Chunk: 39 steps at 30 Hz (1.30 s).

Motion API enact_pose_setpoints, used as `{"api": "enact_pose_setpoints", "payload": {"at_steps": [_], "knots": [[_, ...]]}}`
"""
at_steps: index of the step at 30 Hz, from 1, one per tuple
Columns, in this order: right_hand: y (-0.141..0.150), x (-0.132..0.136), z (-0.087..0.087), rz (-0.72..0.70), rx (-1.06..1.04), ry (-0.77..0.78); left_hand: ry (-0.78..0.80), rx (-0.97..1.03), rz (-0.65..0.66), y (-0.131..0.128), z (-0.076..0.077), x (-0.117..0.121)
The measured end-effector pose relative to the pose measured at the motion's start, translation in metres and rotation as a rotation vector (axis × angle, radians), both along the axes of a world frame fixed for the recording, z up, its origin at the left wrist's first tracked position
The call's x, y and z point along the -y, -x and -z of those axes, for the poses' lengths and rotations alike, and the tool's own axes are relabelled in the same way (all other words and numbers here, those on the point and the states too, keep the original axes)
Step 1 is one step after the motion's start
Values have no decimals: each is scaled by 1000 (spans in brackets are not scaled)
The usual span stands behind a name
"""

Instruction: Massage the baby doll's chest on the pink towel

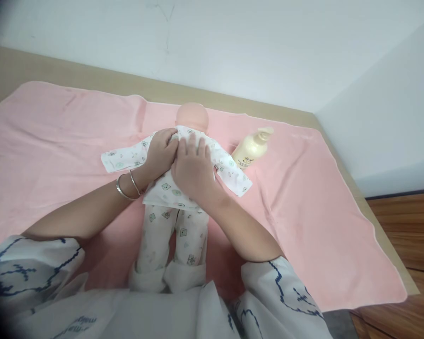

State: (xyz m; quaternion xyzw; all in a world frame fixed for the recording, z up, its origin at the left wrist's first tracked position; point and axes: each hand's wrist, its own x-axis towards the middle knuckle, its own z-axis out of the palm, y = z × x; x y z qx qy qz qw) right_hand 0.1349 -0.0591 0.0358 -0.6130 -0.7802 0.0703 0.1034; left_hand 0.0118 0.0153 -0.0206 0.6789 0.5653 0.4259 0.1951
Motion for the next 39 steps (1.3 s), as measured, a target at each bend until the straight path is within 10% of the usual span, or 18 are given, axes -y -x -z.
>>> {"api": "enact_pose_setpoints", "payload": {"at_steps": [6, 10, 19, 25, 39], "knots": [[-10, -23, 1, -143, -54, 60, 16, -11, 3, 1, -3, 0], [-31, -53, 2, 14, -118, 110, 36, -38, 5, 0, -8, 3], [-3, 7, -11, -107, 100, 22, 37, -68, -8, 0, -6, 2], [-11, -27, -1, -45, -34, 72, 16, -258, 20, 2, -5, -3], [-28, -37, -8, 44, 49, 98, 69, -469, 372, 10, -55, 28]]}}
